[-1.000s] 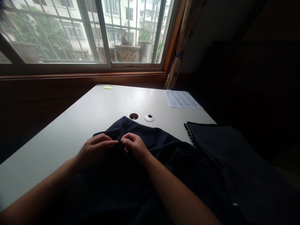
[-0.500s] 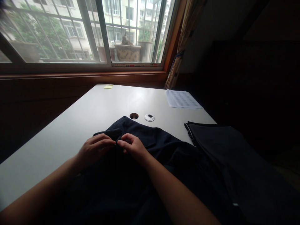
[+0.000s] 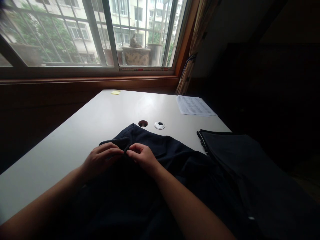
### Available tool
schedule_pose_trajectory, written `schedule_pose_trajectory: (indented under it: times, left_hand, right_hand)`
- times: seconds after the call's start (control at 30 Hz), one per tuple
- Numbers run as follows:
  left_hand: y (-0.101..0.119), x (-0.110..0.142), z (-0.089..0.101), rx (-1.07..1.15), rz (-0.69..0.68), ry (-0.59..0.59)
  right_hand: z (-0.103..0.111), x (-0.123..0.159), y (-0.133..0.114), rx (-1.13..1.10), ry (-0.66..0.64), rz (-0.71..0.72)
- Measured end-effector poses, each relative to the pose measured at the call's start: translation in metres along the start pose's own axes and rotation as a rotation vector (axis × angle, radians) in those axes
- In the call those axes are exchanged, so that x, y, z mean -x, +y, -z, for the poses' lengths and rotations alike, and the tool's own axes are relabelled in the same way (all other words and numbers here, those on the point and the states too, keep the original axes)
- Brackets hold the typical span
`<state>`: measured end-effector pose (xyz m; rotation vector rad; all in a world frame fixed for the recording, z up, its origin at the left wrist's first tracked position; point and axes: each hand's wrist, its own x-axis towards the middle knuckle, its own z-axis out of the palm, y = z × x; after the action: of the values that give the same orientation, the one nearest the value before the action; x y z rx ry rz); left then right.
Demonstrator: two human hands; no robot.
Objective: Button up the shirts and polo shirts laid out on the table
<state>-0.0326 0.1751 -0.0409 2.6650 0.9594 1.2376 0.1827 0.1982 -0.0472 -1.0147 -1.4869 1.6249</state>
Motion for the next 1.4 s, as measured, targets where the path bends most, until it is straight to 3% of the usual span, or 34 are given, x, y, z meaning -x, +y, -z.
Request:
schedule_pose_trajectory:
  times: [1.4]
  left_hand:
    - [0.0012,-0.0006,0.0003,0.023,0.032,0.006]
  right_hand:
    - [0.0026,-0.0015,0.0069,-0.069,0.172,0.083]
